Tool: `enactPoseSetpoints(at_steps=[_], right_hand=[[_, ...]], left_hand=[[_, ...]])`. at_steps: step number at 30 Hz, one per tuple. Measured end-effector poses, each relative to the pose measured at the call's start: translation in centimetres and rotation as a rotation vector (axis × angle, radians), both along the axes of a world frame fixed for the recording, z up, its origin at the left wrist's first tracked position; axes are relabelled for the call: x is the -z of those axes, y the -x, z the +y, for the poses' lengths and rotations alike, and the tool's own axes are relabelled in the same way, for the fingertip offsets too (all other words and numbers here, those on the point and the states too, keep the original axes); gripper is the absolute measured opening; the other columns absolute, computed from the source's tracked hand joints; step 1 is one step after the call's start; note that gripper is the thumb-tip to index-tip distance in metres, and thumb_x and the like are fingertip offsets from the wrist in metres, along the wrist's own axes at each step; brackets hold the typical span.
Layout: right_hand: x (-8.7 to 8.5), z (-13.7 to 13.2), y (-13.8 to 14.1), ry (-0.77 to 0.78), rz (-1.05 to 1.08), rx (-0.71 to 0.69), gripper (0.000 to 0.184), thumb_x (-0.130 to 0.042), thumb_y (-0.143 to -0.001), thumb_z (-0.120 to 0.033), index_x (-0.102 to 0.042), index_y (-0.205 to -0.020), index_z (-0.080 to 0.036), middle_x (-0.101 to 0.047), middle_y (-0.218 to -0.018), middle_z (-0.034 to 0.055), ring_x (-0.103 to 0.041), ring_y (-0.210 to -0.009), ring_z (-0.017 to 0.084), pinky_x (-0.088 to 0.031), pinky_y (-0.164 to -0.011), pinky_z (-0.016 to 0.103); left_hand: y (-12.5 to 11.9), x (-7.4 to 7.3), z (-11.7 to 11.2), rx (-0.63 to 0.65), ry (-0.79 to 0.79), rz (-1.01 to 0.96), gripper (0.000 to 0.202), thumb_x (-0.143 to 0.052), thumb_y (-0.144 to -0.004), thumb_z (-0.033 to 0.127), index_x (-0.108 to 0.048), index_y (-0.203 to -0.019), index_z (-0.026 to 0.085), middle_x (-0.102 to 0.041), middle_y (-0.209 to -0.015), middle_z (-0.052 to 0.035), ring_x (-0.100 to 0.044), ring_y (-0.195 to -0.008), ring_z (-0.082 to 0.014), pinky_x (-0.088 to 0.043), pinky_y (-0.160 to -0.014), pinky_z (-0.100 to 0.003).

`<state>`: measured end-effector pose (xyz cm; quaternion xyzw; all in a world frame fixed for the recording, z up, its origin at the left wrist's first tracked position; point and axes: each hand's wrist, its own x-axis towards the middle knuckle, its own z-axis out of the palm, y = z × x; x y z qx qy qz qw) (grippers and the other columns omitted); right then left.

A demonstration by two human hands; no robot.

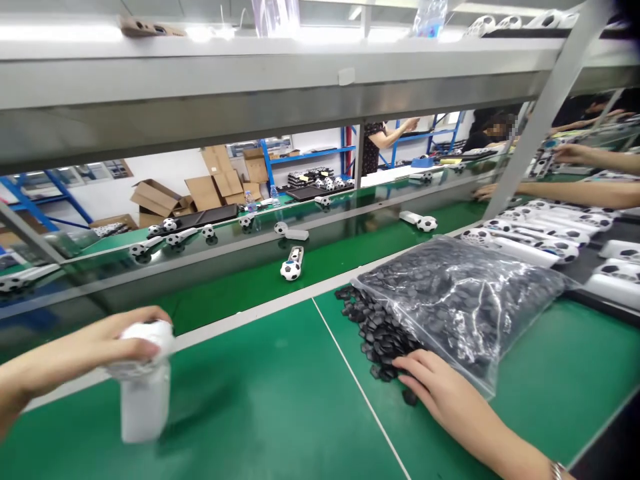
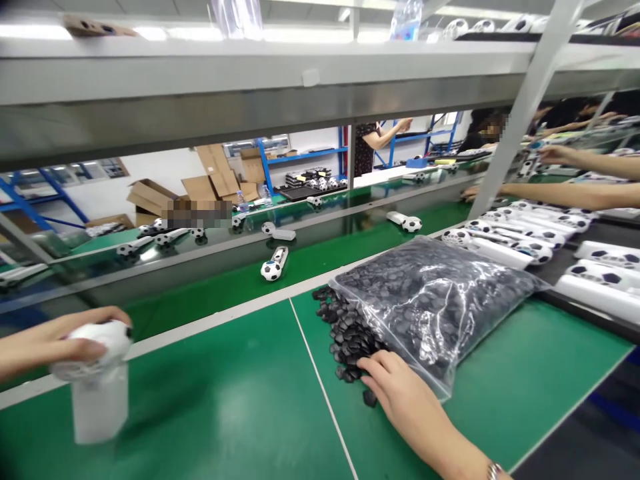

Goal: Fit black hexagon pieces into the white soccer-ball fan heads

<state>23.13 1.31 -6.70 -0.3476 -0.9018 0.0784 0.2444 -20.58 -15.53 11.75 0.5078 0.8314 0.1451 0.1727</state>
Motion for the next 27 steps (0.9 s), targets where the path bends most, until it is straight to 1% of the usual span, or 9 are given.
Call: enactPoseSetpoints(at_steps=[2,4,7,10,13,16,19,22,27], right_hand=[[-0.5,0.0,-0.1,0.053,-0.024,-0.006,0.021,-0.043,-0.089,-0.028,-0.060,-0.100,-0.022,-0.059,-0.089,0.0053,-0.060,-0.081,0.018,-0.052,-0.070,0.031],[-1.0,0.0,-0.4,0.098,-0.040,-0.009,0.020,-0.044,-0.087,-0.025,-0.060,-0.099,-0.022,-0.060,-0.089,0.0048,-0.060,-0.081,0.018,-0.052,-0.072,0.032],[-1.9,-0.2,-1.1,0.160,-0.045,-0.025,0.021,-0.046,-0.085,-0.021,-0.060,-0.100,-0.023,-0.059,-0.094,0.0037,-0.061,-0.082,0.017,-0.051,-0.074,0.031],[-2.7,-0.5,-2.0,0.214,-0.041,-0.044,0.021,-0.046,-0.084,-0.018,-0.059,-0.099,-0.024,-0.058,-0.094,0.0023,-0.060,-0.081,0.016,-0.051,-0.073,0.029],[-3.0,-0.5,-2.7,0.232,-0.040,-0.046,0.019,-0.045,-0.085,-0.019,-0.059,-0.097,-0.024,-0.058,-0.091,0.0022,-0.060,-0.080,0.016,-0.050,-0.071,0.029],[-3.0,-0.2,-3.1,0.185,0.006,-0.050,0.018,-0.045,-0.086,-0.024,-0.060,-0.096,-0.023,-0.059,-0.090,0.0033,-0.059,-0.083,0.017,-0.050,-0.072,0.030],[-3.3,-0.2,-2.7,0.174,0.058,-0.086,0.019,-0.045,-0.086,-0.027,-0.060,-0.096,-0.022,-0.060,-0.088,0.0037,-0.060,-0.079,0.017,-0.050,-0.071,0.029],[-4.2,-0.8,-1.7,0.253,0.050,-0.178,0.019,-0.047,-0.086,-0.024,-0.060,-0.100,-0.021,-0.060,-0.090,0.0033,-0.059,-0.078,0.014,-0.049,-0.071,0.027],[-5.4,-2.6,0.2,0.373,0.077,-0.303,0.011,-0.051,-0.084,-0.018,-0.061,-0.088,-0.021,-0.060,-0.087,0.0013,-0.057,-0.082,0.013,-0.046,-0.076,0.026]], left_hand=[[-4.4,0.1,2.0,0.256,0.248,-0.267,0.036,-0.048,-0.070,0.044,-0.052,-0.097,0.021,-0.062,-0.085,0.0025,-0.057,-0.079,-0.0191,-0.044,-0.063,-0.022],[-7.8,1.2,4.4,0.407,0.300,-0.288,0.034,-0.052,-0.067,0.043,-0.054,-0.091,0.019,-0.061,-0.082,0.0003,-0.057,-0.077,-0.0195,-0.044,-0.061,-0.022],[-10.9,4.4,7.7,0.447,0.277,-0.146,0.034,-0.054,-0.066,0.045,-0.057,-0.088,0.019,-0.064,-0.085,-0.0018,-0.058,-0.078,-0.0205,-0.045,-0.062,-0.025],[-12.3,7.6,9.0,0.384,0.197,-0.046,0.047,-0.048,-0.071,0.055,-0.056,-0.097,0.016,-0.063,-0.099,-0.0085,-0.058,-0.089,-0.0259,-0.046,-0.074,-0.034],[-12.2,9.4,7.9,0.310,0.098,0.030,0.065,-0.040,-0.075,0.061,-0.045,-0.120,0.014,-0.052,-0.122,-0.0145,-0.050,-0.109,-0.0299,-0.041,-0.088,-0.040],[-11.8,10.1,5.8,0.288,0.060,0.066,0.082,-0.058,-0.063,0.057,-0.034,-0.130,0.016,-0.044,-0.131,-0.0140,-0.045,-0.116,-0.0306,-0.039,-0.093,-0.039],[-12.4,10.7,3.9,0.288,0.015,0.095,0.070,-0.059,-0.066,0.045,-0.038,-0.126,0.018,-0.048,-0.127,-0.0116,-0.046,-0.115,-0.0294,-0.038,-0.094,-0.039],[-14.6,11.5,3.0,0.314,-0.001,0.080,0.058,-0.053,-0.072,0.040,-0.040,-0.124,0.020,-0.053,-0.121,-0.0098,-0.050,-0.109,-0.0282,-0.040,-0.091,-0.039],[-19.4,12.4,2.9,0.412,-0.015,0.035,0.067,-0.055,-0.072,0.043,-0.033,-0.131,0.018,-0.047,-0.125,-0.0107,-0.045,-0.115,-0.0280,-0.038,-0.095,-0.039]])
